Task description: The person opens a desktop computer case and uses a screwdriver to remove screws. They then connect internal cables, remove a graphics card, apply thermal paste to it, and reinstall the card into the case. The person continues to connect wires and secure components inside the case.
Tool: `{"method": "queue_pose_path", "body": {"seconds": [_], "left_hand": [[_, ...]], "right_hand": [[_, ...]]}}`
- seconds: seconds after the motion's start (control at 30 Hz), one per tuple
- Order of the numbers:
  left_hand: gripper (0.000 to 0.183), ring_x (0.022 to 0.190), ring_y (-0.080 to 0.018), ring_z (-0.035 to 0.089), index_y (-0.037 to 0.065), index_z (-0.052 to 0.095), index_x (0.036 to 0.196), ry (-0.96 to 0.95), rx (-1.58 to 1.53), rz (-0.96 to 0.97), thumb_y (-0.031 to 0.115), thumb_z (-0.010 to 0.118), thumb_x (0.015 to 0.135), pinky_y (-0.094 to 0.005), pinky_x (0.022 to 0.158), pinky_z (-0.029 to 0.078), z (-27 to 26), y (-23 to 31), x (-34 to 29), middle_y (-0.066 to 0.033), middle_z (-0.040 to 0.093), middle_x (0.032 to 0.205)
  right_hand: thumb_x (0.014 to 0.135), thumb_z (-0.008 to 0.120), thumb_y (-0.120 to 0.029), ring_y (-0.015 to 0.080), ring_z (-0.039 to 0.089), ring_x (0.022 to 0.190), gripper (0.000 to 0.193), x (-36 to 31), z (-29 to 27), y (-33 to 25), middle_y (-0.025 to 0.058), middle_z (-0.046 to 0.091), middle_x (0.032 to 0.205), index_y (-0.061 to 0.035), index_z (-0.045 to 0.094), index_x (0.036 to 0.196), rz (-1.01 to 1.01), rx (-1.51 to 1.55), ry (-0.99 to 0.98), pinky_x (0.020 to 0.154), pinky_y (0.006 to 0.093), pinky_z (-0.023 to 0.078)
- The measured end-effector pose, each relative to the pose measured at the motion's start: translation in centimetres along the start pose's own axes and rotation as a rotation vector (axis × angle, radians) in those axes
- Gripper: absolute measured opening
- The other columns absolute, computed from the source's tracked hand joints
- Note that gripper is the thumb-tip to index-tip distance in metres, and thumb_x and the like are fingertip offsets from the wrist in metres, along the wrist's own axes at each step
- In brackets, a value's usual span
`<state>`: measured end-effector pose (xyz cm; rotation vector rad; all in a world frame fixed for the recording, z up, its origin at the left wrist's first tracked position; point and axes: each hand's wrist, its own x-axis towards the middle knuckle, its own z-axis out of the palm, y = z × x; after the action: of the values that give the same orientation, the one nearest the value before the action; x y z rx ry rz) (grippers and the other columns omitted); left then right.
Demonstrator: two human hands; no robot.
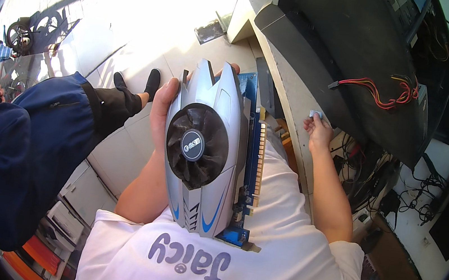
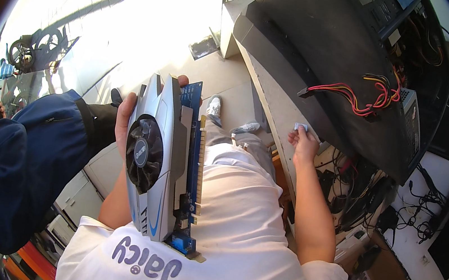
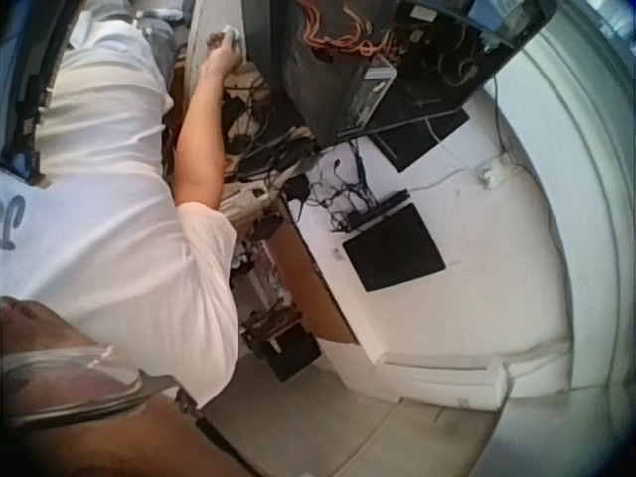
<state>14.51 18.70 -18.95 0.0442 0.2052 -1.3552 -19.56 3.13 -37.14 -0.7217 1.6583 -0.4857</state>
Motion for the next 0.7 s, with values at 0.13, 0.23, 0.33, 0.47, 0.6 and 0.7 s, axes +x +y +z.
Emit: {"method": "queue_pose_path", "body": {"seconds": [0.13,0.23,0.33,0.47,0.6,0.7], "left_hand": [[0.064,0.130,-0.0402,0.053,0.002,0.043,0.146,0.018,0.005,0.061,0.047,0.037,0.101,-0.0537,0.098,0.056,0.9,-0.1,-0.2,-0.0247,0.035,0.153],[0.064,0.128,-0.0374,0.056,0.001,0.046,0.143,0.000,0.086,0.079,0.048,0.037,0.100,-0.0499,0.096,0.058,1.3,0.1,-0.1,-0.0245,0.036,0.152],[0.066,0.126,-0.0342,0.058,0.000,0.048,0.142,0.062,0.181,0.097,0.049,0.036,0.100,-0.0457,0.095,0.059,1.9,0.1,-0.2,-0.0237,0.037,0.152],[0.050,0.116,-0.0355,0.061,0.005,0.053,0.127,0.105,0.135,0.055,0.044,0.051,0.095,-0.0466,0.095,0.055,3.4,-0.3,-0.2,-0.0237,0.053,0.139],[0.051,0.111,-0.0330,0.065,0.005,0.054,0.127,0.132,0.145,0.046,0.044,0.051,0.095,-0.0462,0.093,0.056,3.2,0.9,-0.1,-0.0217,0.057,0.134],[0.055,0.103,-0.0316,0.068,0.002,0.050,0.128,0.197,0.300,0.125,0.046,0.051,0.094,-0.0412,0.080,0.063,3.2,2.4,0.4,-0.0225,0.059,0.128]], "right_hand": [[0.100,0.061,-0.025,0.0145,0.062,0.059,0.024,-1.6,1.5,-1.4,0.0058,0.066,0.076,-0.0009,0.065,0.096,0.137,-0.086,0.230,0.048,0.0255,0.045],[0.099,0.062,-0.029,0.0106,0.054,0.051,0.027,-4.1,0.9,-2.2,0.0031,0.062,0.070,-0.0026,0.064,0.094,0.176,-0.120,0.185,0.044,0.0232,0.037],[0.101,0.060,-0.034,0.0067,0.050,0.049,0.035,-13.8,6.0,-11.0,0.0010,0.059,0.065,-0.0037,0.064,0.086,-0.094,-0.172,-0.313,0.043,0.0198,0.035],[0.102,0.059,-0.032,0.0057,0.052,0.054,0.037,-23.1,11.5,-18.9,0.0005,0.060,0.066,-0.0001,0.067,0.085,-0.504,-0.306,-0.782,0.049,0.0196,0.038],[0.095,0.067,-0.018,0.0071,0.047,0.054,0.023,-26.3,10.6,-20.1,0.0004,0.053,0.059,0.0003,0.066,0.081,-0.431,-0.631,-0.966,0.051,0.0246,0.039],[0.089,0.069,-0.010,0.0096,0.052,0.058,0.012,-25.6,7.2,-21.3,0.0036,0.057,0.065,0.0010,0.067,0.085,-0.546,-0.811,-1.189,0.054,0.0260,0.043]]}}
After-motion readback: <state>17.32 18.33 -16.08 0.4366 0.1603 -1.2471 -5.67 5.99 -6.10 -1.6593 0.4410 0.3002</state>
